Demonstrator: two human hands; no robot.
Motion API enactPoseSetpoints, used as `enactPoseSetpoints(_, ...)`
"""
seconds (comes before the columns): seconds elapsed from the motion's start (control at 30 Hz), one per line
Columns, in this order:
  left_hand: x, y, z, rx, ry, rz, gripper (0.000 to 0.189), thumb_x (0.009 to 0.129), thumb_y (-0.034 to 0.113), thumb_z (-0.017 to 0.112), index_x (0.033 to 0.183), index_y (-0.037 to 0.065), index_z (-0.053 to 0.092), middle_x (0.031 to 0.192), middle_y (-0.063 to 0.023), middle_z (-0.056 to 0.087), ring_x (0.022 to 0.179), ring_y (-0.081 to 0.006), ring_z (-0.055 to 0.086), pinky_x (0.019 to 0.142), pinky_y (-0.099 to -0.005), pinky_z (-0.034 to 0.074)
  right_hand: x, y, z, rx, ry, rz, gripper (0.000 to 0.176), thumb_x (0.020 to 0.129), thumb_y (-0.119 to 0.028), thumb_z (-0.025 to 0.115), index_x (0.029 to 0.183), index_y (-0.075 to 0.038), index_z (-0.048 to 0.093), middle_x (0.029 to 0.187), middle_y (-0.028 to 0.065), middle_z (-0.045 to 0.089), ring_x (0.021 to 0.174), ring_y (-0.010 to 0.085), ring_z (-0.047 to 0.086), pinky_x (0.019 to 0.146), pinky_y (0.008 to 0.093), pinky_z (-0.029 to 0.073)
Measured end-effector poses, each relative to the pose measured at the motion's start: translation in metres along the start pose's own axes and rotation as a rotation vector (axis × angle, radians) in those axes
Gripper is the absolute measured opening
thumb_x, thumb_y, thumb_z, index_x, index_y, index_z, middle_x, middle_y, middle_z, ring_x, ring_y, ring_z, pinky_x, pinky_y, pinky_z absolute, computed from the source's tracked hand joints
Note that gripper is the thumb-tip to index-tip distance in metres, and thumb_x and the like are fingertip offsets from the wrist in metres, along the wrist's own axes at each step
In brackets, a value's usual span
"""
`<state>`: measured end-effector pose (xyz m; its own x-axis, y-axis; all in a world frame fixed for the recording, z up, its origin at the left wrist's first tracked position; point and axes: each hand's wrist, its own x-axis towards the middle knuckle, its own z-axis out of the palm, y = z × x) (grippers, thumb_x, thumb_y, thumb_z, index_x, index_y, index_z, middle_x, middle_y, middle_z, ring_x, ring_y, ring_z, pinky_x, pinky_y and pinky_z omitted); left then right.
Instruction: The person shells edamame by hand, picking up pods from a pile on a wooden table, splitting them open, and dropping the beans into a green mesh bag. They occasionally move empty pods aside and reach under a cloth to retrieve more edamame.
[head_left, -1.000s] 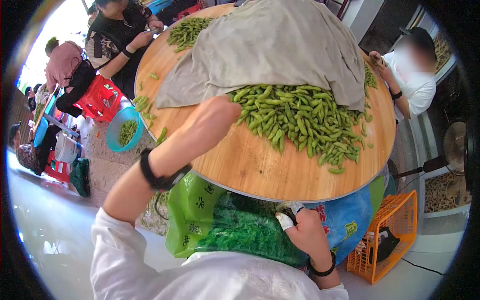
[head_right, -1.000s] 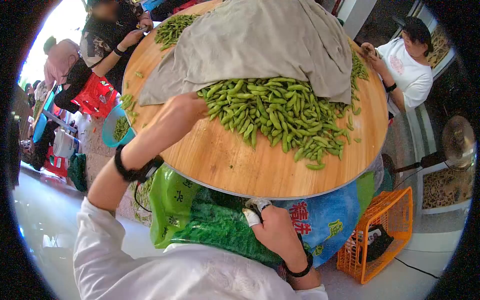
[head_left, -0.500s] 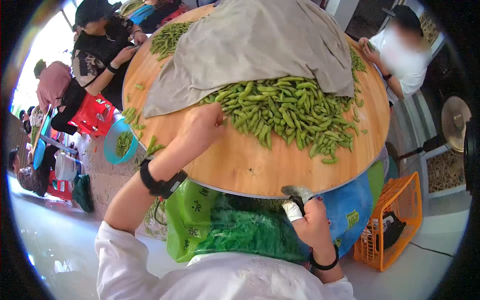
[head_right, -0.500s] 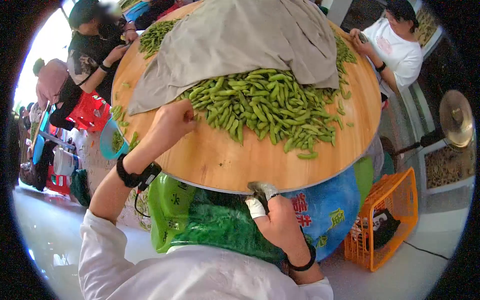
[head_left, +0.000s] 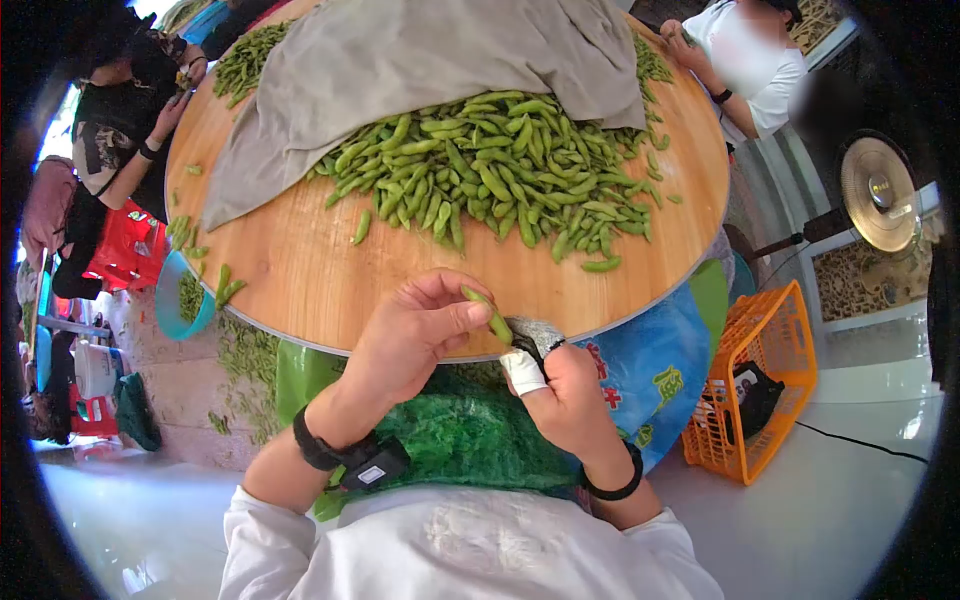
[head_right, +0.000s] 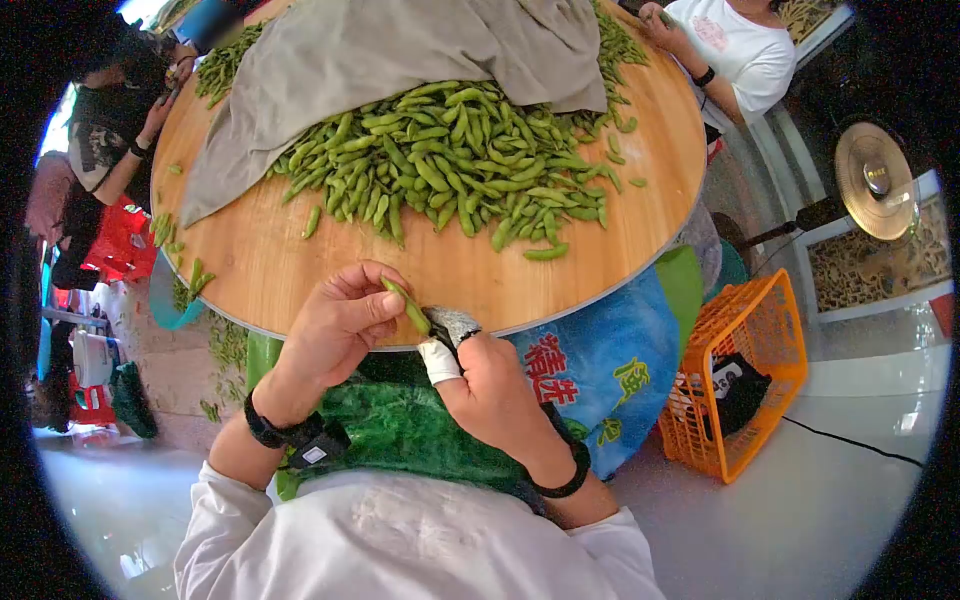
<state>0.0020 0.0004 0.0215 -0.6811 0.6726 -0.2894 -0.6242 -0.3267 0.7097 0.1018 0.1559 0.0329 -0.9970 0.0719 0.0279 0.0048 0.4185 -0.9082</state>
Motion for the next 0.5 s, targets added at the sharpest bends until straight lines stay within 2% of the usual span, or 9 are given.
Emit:
enactPoseSetpoints(0.07,0.001,-0.003,0.003,0.031,0.019,0.032,0.012,0.081,0.005,0.064,0.092,0.005,0.058,0.084,-0.0005,0.06,0.068,-0.0061,0.052,0.055,-0.0182,0.04,-0.001,0.002,-0.001,-0.004,-0.003,-0.017,0.021,0.084,-0.013,0.056,0.096,0.004,0.055,0.071,0.0217,0.058,0.066,0.039,0.057,0.057,0.0423,0.044)
enactPoseSetpoints(0.13,0.003,-0.005,0.004,0.094,0.07,0.152,0.014,0.079,0.005,0.065,0.092,0.005,0.06,0.082,-0.0012,0.062,0.067,-0.0053,0.052,0.056,-0.018,0.039,-0.004,0.005,-0.001,-0.042,-0.035,-0.006,0.02,0.083,-0.013,0.056,0.094,0.004,0.054,0.07,0.022,0.057,0.065,0.0398,0.056,0.056,0.0435,0.043)
enactPoseSetpoints(0.23,-0.001,-0.004,0.007,0.112,0.098,0.157,0.014,0.079,0.003,0.066,0.091,0.004,0.059,0.081,-0.0015,0.062,0.068,-0.0058,0.053,0.058,-0.0188,0.04,-0.001,0.001,0.002,-0.02,0.042,-0.084,0.019,0.084,-0.014,0.056,0.091,0.004,0.054,0.069,0.0219,0.056,0.064,0.0409,0.055,0.055,0.0446,0.042)
enactPoseSetpoints(0.37,-0.002,-0.009,0.007,0.098,0.114,0.174,0.015,0.078,0.002,0.066,0.091,0.003,0.059,0.081,-0.0016,0.062,0.069,-0.0061,0.053,0.06,-0.0191,0.041,-0.002,0.003,0.003,-0.028,0.03,-0.069,0.02,0.084,-0.014,0.056,0.091,0.004,0.054,0.068,0.0222,0.056,0.065,0.0413,0.055,0.055,0.0452,0.042)
enactPoseSetpoints(0.43,-0.002,-0.012,0.004,0.162,0.089,0.264,0.016,0.079,0.0,0.064,0.093,0.003,0.058,0.084,-0.0048,0.063,0.07,-0.0083,0.056,0.061,-0.0197,0.044,-0.004,0.005,0.003,-0.078,-0.005,-0.057,0.02,0.084,-0.014,0.054,0.092,0.004,0.053,0.07,0.0229,0.056,0.066,0.042,0.054,0.056,0.0459,0.041)
enactPoseSetpoints(0.5,-0.002,-0.015,0.003,0.16,0.089,0.276,0.016,0.078,0.0,0.065,0.093,0.003,0.058,0.084,-0.0051,0.063,0.07,-0.0088,0.056,0.061,-0.0199,0.044,-0.003,0.004,0.003,-0.071,0.001,-0.075,0.019,0.084,-0.013,0.054,0.093,0.004,0.053,0.07,0.0233,0.056,0.066,0.0421,0.054,0.057,0.0463,0.041)
